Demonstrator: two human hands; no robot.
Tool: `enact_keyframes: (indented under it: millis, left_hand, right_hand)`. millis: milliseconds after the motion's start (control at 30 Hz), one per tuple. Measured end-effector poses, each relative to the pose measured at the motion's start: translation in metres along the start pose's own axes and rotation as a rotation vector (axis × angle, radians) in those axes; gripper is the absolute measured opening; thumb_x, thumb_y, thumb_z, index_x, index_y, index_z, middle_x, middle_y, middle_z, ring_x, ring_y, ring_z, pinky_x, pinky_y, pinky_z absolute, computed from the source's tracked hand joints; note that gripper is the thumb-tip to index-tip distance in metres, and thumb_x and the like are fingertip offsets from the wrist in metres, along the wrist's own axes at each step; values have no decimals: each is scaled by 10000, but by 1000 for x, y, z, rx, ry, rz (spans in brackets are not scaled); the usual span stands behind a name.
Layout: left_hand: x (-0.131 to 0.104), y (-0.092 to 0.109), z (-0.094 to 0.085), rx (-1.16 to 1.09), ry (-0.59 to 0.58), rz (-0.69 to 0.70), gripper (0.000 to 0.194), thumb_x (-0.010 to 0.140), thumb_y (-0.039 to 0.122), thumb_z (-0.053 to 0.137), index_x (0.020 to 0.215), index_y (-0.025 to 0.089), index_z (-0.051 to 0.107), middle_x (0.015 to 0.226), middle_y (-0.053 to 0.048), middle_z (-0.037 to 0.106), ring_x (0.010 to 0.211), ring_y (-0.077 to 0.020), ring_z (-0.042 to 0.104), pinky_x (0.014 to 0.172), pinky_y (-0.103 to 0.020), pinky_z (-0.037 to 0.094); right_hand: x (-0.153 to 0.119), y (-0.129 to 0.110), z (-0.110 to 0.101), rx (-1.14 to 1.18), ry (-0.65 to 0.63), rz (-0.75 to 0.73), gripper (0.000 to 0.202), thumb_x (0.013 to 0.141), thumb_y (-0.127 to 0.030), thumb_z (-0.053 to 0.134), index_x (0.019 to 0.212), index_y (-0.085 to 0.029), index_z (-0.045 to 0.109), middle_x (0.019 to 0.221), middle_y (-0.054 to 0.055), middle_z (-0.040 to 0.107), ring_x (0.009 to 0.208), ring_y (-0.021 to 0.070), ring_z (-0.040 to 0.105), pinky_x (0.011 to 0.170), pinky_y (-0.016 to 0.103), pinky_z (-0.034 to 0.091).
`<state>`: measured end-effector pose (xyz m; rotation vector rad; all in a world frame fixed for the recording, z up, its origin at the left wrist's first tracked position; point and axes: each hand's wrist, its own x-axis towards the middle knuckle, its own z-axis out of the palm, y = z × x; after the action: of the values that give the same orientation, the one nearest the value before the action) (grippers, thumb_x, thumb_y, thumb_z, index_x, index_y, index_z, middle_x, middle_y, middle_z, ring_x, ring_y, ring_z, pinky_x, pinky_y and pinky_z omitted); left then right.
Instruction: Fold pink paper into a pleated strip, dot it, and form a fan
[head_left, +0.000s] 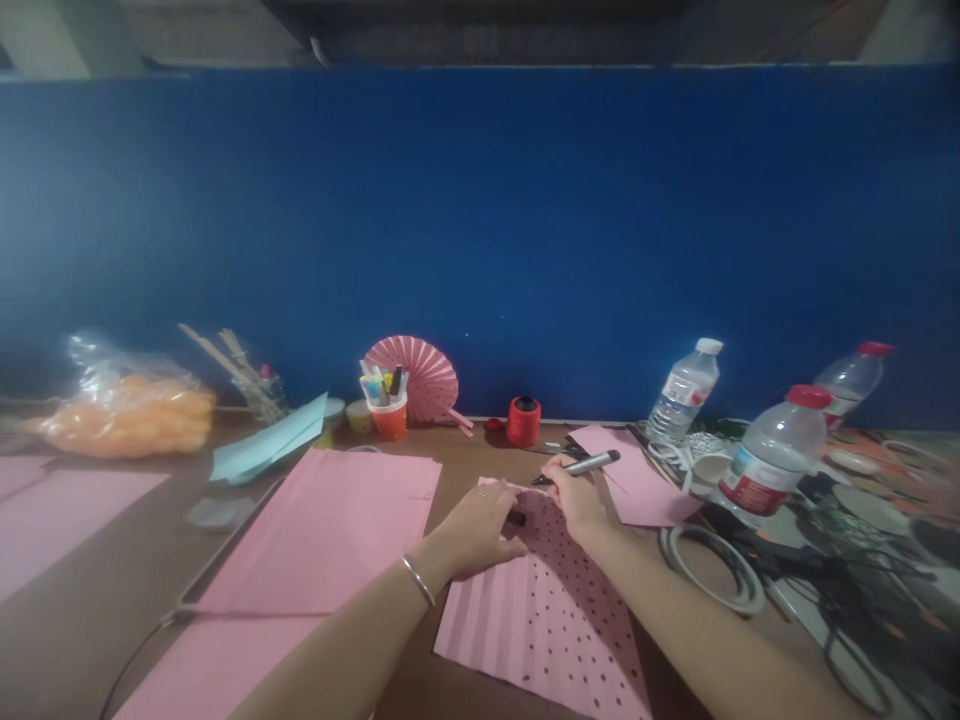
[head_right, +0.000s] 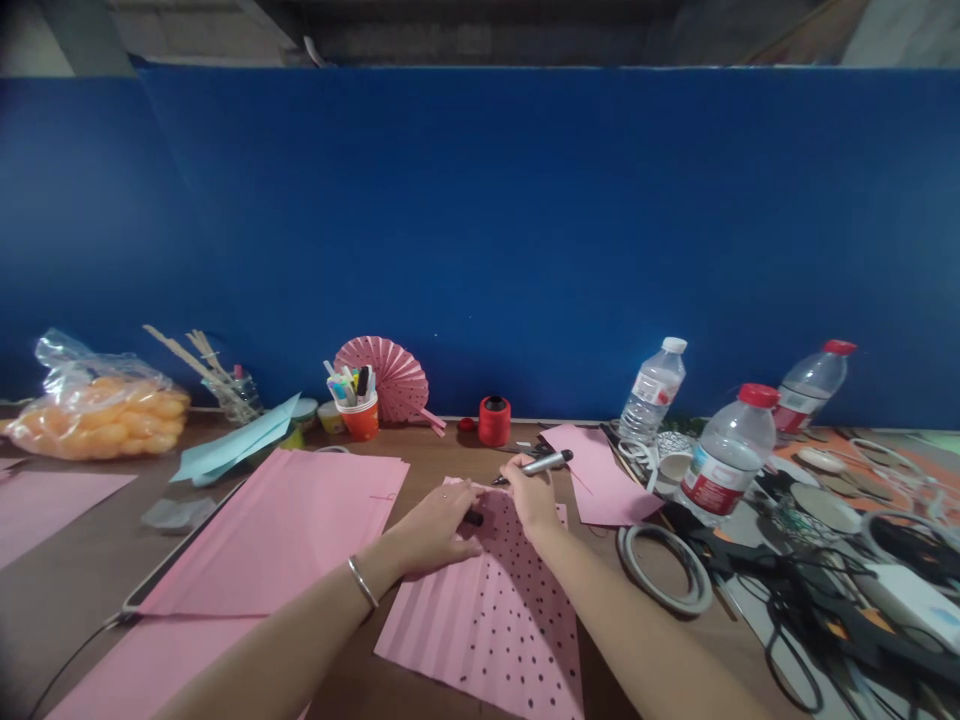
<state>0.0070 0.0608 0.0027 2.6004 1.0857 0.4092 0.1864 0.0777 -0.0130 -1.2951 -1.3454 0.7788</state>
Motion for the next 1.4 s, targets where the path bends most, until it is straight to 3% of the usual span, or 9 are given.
enact_keyframes:
  millis: [200,333,533,700,800,967,1167,1267,1400]
  left_hand:
    - [-4,-12,3,32,-79,-113,881,634,594,569,1311,130,250,1354,-163,304,1268,-294,202,1018,-399,176]
    - [-3,-15,3,34,-76,-121,894,620,623,560,1310,142,259,1355,-154,305,1263,-306,210,1010,-405,187]
    - [-1,-17,6,41,-62,-106,890,613,616,571,1302,139,270,1353,-158,307,1261,-284,227,1020,-392,176]
    - [-1,-16,5,23,-79,-133,900,610,619,569,1310,145,259,1362,-158,290,1267,-298,207,1016,-402,181]
    - [-2,-14,3,12,-86,-156,906,606,616,572,1315,149,253,1366,-161,280,1266,-313,200,1003,-408,204]
    - [-2,-14,4,15,-83,-167,925,604,626,567,1323,144,241,1373,-167,263,1268,-321,187,995,-417,215]
    - [-2,-16,7,34,-70,-127,897,617,607,570,1314,138,255,1367,-159,281,1266,-295,209,1022,-402,175]
    - [-2,-17,7,27,-66,-139,894,616,611,567,1312,144,256,1365,-160,282,1264,-310,208,1010,-414,196]
    - [-2,-17,7,33,-54,-118,883,618,603,572,1304,139,268,1353,-159,306,1257,-309,227,1009,-413,200]
  right_hand:
    - [-12,4,1,-118,17,4,241,697,-313,498,519,-205,375,458,-60,334,469,112,352,473,240,278]
    - [-11,1,-2,-245,22,5,300,713,-351,509,508,-207,342,460,-55,352,470,118,371,484,245,288]
    - [-4,13,3,-339,-62,-116,246,695,-364,534,530,-207,440,473,-35,449,478,132,413,467,248,282]
    - [-3,20,2,-423,49,-124,292,716,-394,493,512,-218,381,445,-46,387,456,129,381,468,250,266]
    - [-4,17,0,-477,42,-153,292,712,-371,481,512,-217,336,444,-50,354,451,123,360,468,249,252]
    - [-8,10,-3,-378,46,-70,278,711,-353,467,512,-212,333,446,-52,359,456,119,364,461,240,254]
    - [-8,12,0,-342,-65,-153,281,650,-243,500,474,-206,284,440,-65,281,459,104,312,471,240,245]
    - [-9,12,1,-275,-76,-148,246,686,-278,494,505,-203,345,461,-61,336,476,106,351,483,232,281]
    - [-10,11,3,-262,-193,-159,196,677,-281,515,527,-193,424,479,-50,420,477,106,381,468,227,285]
